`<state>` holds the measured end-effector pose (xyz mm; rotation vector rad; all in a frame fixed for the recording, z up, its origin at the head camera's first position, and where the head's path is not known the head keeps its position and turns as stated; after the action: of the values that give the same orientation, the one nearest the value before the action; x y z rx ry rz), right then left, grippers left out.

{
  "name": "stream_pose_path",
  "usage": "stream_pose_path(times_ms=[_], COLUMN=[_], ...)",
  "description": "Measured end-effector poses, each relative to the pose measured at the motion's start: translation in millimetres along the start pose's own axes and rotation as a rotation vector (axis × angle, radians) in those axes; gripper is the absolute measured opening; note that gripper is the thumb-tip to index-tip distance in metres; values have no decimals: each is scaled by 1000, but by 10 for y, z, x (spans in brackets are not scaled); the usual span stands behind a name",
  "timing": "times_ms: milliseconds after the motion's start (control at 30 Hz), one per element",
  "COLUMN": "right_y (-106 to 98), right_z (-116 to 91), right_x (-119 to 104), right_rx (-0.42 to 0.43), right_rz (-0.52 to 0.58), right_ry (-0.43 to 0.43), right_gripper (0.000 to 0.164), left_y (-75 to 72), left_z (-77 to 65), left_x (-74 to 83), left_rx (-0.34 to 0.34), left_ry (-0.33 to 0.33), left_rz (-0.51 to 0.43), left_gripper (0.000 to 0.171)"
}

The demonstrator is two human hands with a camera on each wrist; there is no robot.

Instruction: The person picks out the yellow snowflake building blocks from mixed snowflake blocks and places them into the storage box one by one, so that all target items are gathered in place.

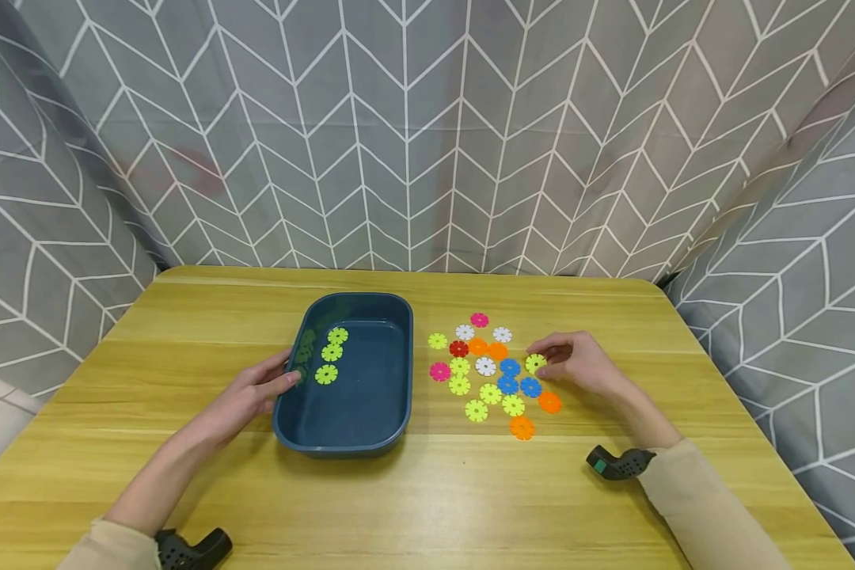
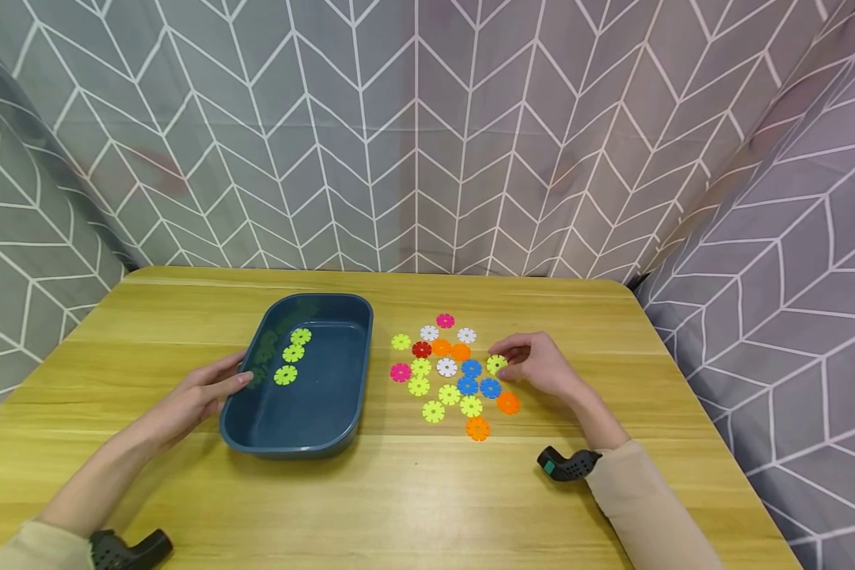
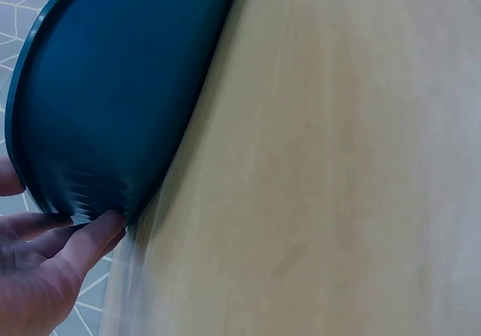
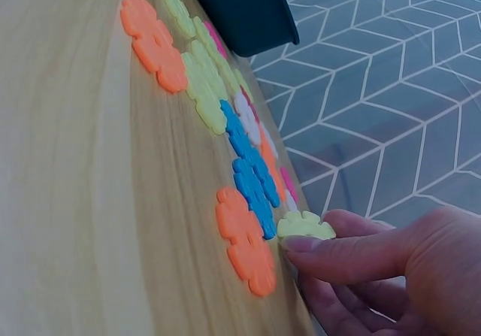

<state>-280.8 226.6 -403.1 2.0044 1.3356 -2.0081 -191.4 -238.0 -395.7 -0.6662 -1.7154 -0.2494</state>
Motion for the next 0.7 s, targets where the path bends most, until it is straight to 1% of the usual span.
stream_pose_path(times_ms=[233, 500, 700], right_y=[-20, -35, -30], right_z=[-8, -11, -15], right_x=[0, -19, -29], right_rx=[12, 36, 49], right_rz=[-3, 0, 60], right_ry=[21, 48, 44], right_gripper=[32, 34, 36], left_y=[2, 0, 5], left_z=[2, -5, 5], left_x=[-2, -12, -6], left_rx=[-1, 1, 0], left_ry=[4, -12, -15], left_rz=[-1, 20, 20], left_gripper=[72, 73, 73])
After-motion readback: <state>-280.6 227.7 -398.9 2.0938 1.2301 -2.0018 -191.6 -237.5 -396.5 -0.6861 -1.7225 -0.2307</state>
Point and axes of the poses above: each hand's wrist, its own z-axis towards the middle knuckle, its own y-axis out of the palm, x = y × z, the point moved 6 cm from there along z, towards the middle knuckle, and after that the axes turned 15 degrees about -x, right-handed, at the moved point
